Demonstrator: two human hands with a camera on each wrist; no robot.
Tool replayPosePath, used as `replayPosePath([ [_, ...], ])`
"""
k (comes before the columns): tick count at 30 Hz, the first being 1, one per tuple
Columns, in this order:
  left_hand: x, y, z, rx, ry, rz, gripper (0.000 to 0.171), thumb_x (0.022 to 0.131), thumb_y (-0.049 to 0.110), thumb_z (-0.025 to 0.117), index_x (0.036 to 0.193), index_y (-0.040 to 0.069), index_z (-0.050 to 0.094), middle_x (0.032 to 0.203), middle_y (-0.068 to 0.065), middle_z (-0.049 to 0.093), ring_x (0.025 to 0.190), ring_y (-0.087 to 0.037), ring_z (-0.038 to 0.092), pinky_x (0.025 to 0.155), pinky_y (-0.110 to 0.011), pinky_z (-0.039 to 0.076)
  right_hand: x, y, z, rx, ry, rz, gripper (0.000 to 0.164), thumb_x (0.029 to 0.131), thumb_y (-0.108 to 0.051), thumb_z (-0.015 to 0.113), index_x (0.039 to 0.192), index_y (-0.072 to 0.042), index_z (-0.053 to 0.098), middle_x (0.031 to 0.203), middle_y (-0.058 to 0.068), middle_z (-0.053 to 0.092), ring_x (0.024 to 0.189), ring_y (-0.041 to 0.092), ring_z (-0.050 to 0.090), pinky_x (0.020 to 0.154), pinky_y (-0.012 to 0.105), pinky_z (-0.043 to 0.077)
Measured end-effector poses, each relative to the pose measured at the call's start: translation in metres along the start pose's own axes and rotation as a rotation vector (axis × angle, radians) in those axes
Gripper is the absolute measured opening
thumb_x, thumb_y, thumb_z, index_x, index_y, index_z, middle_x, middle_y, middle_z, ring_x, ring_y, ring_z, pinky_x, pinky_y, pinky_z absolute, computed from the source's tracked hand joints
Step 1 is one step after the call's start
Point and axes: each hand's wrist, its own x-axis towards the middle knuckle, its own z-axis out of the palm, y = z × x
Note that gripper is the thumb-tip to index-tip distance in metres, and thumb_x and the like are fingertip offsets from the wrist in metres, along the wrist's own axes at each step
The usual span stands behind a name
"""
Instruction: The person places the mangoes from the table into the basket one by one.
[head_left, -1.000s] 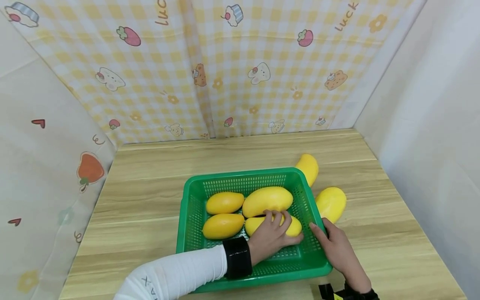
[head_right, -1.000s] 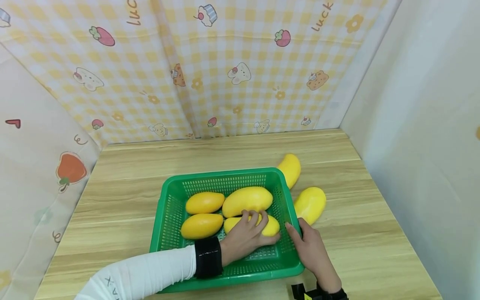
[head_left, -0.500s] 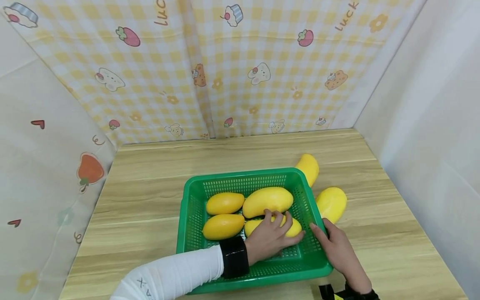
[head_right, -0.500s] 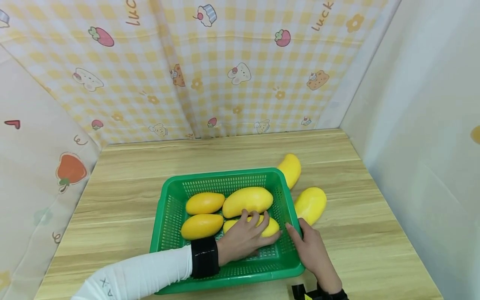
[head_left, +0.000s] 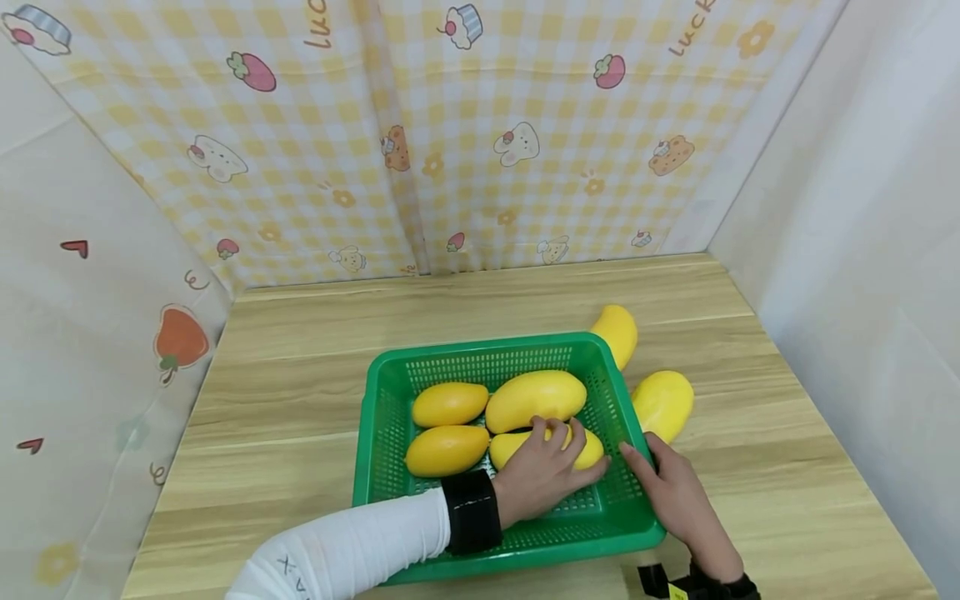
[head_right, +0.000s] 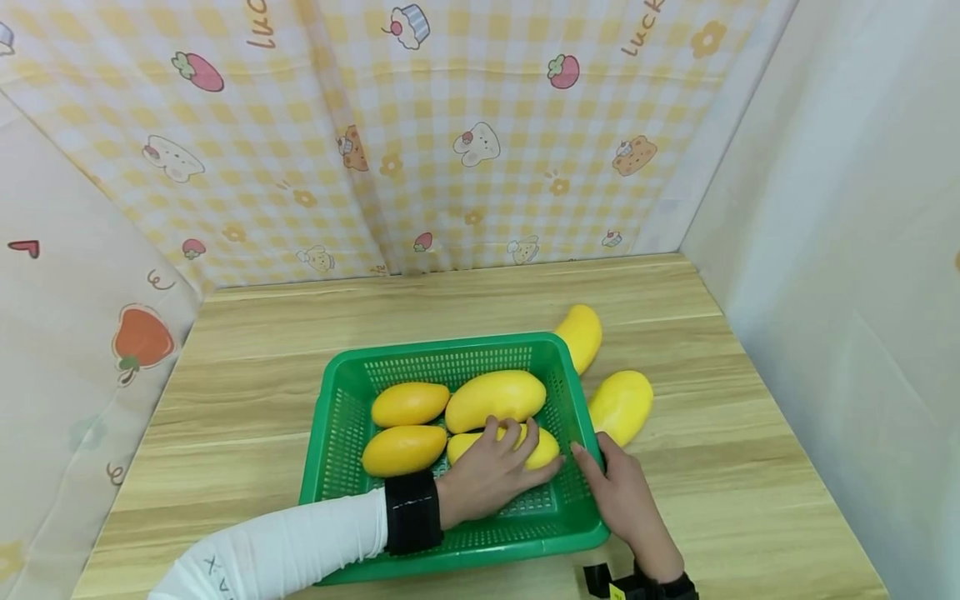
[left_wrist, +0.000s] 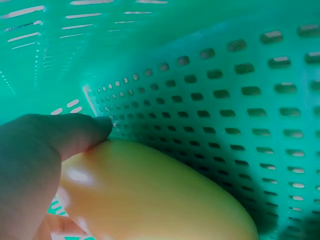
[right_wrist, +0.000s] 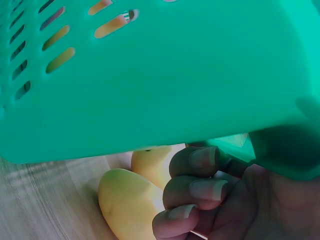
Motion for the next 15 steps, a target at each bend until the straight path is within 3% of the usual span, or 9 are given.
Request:
replayPosePath([
  [8,-0.001,-0.005,-0.002,-0.012,-0.062,0.019,0.052,0.099,0.046,0.041,0.148,0.043,0.023,0.134,-0.008,0.049,0.106,-0.026,0.051,0.08,-0.044,0.047,-0.001,0.001,0.0,0.005,-0.001,-0.001,0.041,0.1,-0.041,0.047,0.112,-0.002,0.056,0.083,0.01,0.065,0.06,0.02,0.065,0.051,0.032,0.054],
  [15,-0.003,-0.013,-0.005,-0.055,-0.051,0.011,0.063,0.093,0.052,0.045,0.15,0.039,0.022,0.135,-0.006,0.049,0.107,-0.025,0.051,0.082,-0.045,0.047,0.0,0.001,0.0,-0.019,0.009,-0.011,0.041,0.1,-0.042,0.047,0.109,-0.003,0.056,0.08,0.009,0.063,0.06,0.019,0.064,0.052,0.032,0.053],
])
